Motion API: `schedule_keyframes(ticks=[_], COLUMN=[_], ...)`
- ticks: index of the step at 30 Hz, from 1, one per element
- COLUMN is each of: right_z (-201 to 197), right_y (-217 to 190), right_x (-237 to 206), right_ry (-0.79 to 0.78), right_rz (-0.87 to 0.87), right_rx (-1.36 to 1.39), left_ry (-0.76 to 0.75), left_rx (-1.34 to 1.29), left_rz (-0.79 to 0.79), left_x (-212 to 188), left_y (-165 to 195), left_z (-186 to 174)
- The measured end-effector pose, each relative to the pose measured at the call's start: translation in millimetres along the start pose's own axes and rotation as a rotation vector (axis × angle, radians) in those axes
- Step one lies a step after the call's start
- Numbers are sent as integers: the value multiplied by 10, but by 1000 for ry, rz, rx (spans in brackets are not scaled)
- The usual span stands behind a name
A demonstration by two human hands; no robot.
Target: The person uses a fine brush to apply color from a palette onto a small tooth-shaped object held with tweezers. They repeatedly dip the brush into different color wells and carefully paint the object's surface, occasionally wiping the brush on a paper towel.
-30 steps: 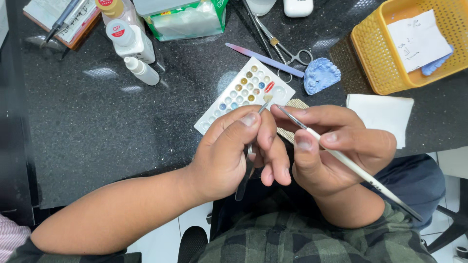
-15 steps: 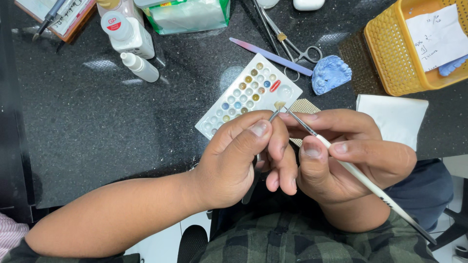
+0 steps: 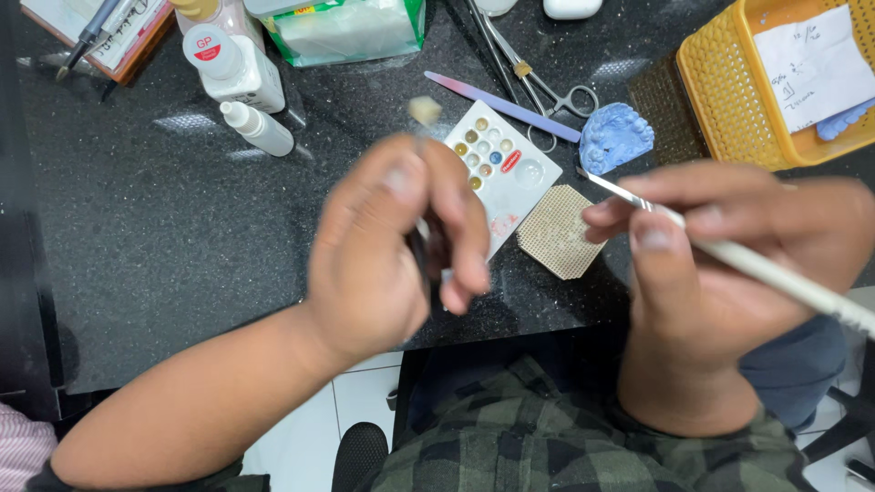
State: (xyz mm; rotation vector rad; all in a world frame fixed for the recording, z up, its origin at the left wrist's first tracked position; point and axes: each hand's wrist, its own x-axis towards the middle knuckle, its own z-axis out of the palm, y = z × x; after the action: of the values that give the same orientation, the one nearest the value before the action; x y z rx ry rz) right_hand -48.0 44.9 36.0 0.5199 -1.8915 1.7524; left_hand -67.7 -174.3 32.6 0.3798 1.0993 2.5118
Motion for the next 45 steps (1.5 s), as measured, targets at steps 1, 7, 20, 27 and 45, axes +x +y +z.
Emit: schedule_keyframes(ticks=[1,7,20,27,45], right_z=[-109,-135,39,90,138], right_y=[-40,225,334,330,340], right_x=[103,386,390,387,405], right_ry=[-80,-273,-389,-383,-381], right_rz=[62,286,270,283,291], right_rx=[-88,-265,-424,-420,-466], left_ry=[50,212,149,134,113], left_rx=[-37,-136,-73,-69,-76], left_rz=[22,29,-4,-17,-33], left_x=[19,135,191,181,188], left_y=[34,155,119,153,173], left_z=[-17,-91,-134,-116,-104])
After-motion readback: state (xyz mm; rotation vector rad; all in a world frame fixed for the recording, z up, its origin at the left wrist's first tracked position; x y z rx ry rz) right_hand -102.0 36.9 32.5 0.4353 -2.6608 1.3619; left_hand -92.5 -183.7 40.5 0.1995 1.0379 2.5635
